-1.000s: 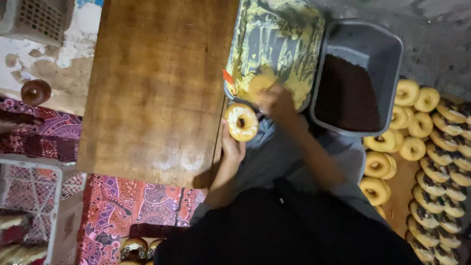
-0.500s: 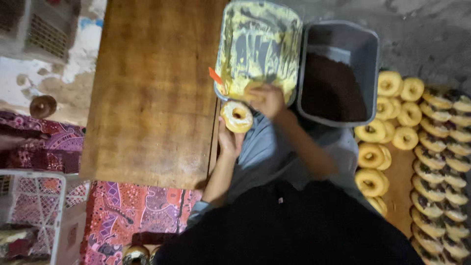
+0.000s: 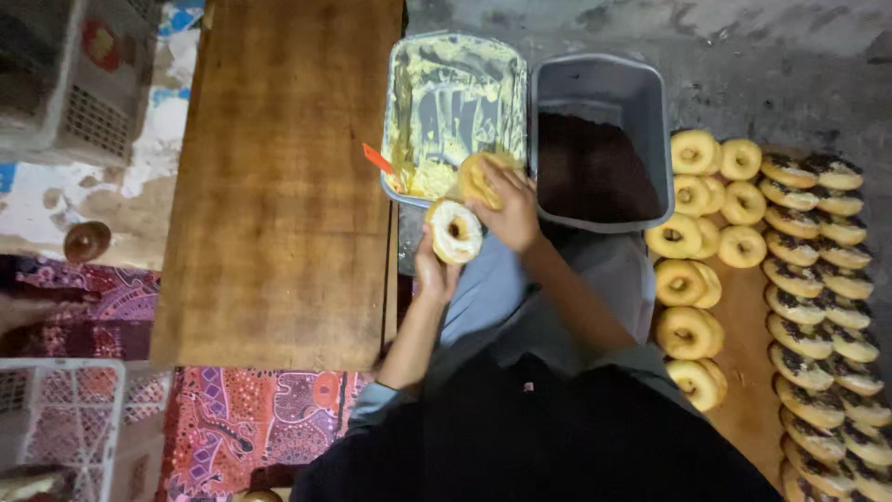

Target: The person repeatedly picks up plain donuts, dips them into a yellow spread, then into a dark topping, and places them on a wooden board. The process is repeated for multiple donuts in a continuous sequence.

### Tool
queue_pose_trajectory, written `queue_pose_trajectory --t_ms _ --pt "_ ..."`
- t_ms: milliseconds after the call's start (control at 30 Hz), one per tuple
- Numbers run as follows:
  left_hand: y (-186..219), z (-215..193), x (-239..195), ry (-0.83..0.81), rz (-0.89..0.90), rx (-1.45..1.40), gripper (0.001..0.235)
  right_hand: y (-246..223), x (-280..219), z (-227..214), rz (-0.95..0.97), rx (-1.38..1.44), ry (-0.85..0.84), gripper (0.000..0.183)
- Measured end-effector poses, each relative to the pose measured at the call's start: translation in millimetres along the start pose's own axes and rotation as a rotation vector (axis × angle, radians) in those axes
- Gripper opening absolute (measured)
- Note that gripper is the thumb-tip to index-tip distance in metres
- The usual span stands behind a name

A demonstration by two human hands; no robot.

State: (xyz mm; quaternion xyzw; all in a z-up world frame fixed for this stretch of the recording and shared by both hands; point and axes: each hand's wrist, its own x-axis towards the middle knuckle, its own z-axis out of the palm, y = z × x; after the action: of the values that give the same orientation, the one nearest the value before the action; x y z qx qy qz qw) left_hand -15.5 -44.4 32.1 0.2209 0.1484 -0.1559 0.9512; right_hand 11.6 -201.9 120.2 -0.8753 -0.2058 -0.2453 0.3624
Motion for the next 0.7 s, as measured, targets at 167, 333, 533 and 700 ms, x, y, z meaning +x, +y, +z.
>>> queue_pose_trajectory --t_ms 167,333,533,700 --pt "11 9 -4 -0.079 -0.007 0.009 0.056 -3 -29 -47 -0.243 0.100 -0.272 0.062" --pt "-2 30 -3 -0.095 -0.041 0.241 0.054 -17 -38 -73 -0.026 0.055 -0.107 0.066" --pt "-32 56 -13 -0.420 0.701 1.270 0.042 -8 -49 -69 0.876 0.912 0.157 0.063" --pt "-37 65 13 -0.209 -0.112 0.216 0.063 16 -50 -81 0.179 -0.066 0.115 0.049"
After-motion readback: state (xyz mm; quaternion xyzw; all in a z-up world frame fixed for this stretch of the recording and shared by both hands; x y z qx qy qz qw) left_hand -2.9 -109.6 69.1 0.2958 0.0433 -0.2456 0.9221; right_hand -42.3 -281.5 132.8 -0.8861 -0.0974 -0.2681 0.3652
